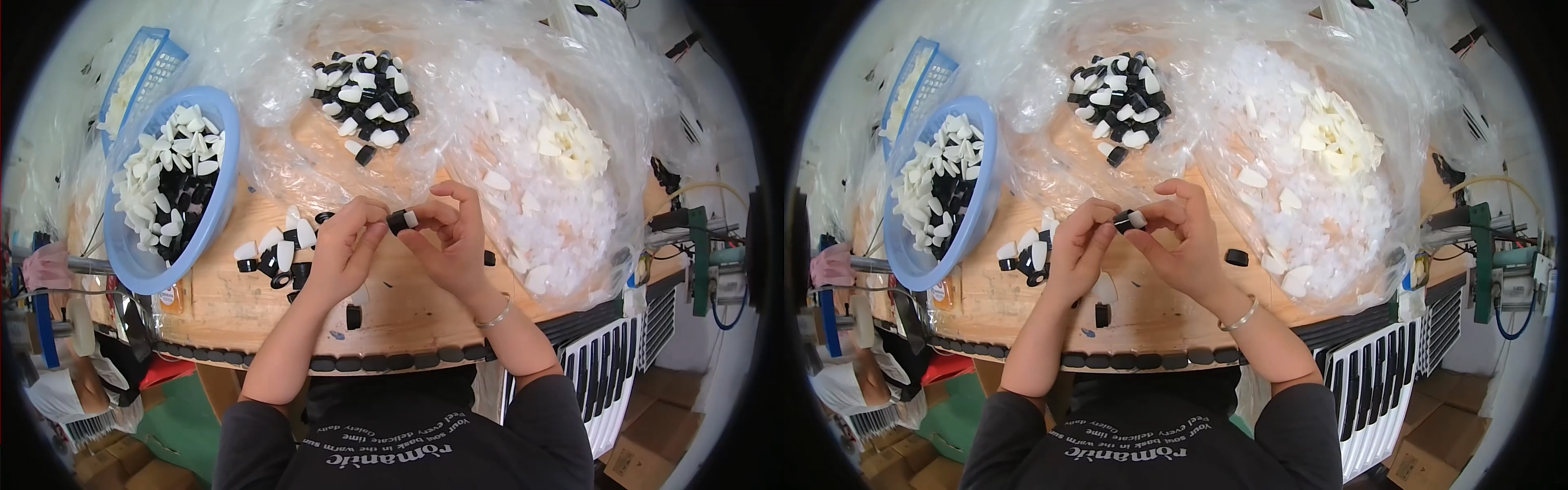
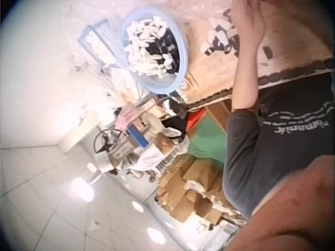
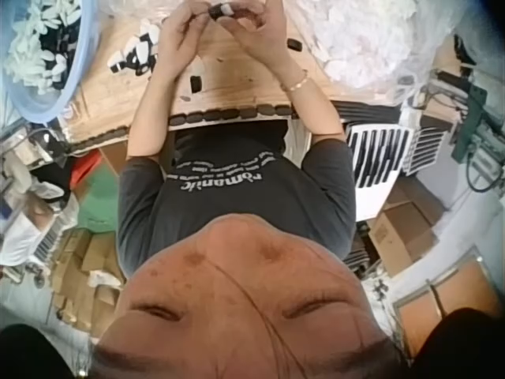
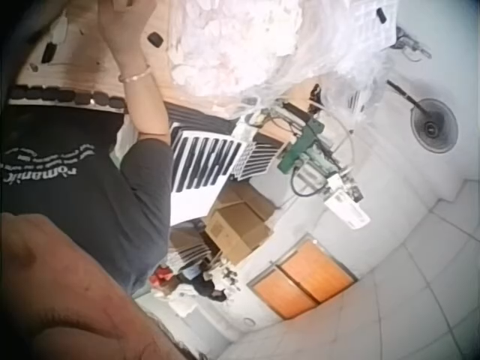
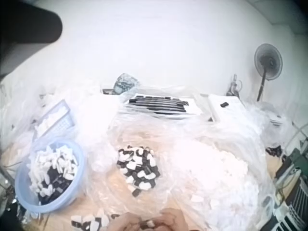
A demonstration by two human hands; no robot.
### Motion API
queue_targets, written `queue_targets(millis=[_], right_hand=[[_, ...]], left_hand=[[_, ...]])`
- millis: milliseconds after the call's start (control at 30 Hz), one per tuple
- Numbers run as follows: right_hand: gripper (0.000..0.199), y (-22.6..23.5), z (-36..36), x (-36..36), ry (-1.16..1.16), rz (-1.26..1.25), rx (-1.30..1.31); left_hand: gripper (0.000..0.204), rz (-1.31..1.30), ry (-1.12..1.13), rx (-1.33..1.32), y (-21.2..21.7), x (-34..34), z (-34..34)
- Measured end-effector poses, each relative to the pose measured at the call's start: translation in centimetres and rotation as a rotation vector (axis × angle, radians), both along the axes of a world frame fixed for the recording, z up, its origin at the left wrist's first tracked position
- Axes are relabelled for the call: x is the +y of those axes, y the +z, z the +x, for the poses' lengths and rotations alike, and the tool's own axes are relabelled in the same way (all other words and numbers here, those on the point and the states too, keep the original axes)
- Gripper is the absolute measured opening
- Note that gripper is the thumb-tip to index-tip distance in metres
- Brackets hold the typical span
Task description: Assembling small black and white plastic components at a manufacturing workbench.
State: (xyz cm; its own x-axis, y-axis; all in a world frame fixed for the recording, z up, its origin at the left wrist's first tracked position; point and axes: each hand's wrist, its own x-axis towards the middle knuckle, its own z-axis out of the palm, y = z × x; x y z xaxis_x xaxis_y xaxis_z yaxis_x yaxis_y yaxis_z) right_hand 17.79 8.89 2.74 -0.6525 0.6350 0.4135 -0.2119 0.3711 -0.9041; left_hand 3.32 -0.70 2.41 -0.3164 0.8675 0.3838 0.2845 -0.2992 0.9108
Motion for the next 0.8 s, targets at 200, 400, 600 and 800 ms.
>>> queue_targets(millis=[200, 400, 600, 800], right_hand=[[0.047, 0.5, 0.2, 0.0, 0.112, -0.555, 0.100], [0.038, 0.9, 0.4, 0.2, -0.161, 0.382, -0.061], [0.029, 0.8, 0.3, -0.4, -0.159, 0.298, -0.027], [0.027, 1.0, 0.3, -0.4, -0.181, 0.218, 0.020]], left_hand=[[0.004, -0.060, -0.084, -0.340, 0.2, -0.2, 0.1], [0.010, 0.060, 0.028, 0.096, 0.0, 0.3, -0.1], [0.011, 0.042, 0.016, -0.195, -0.3, -0.3, 1.5], [0.010, 0.023, 0.000, -0.429, -0.2, -0.2, 2.0]])
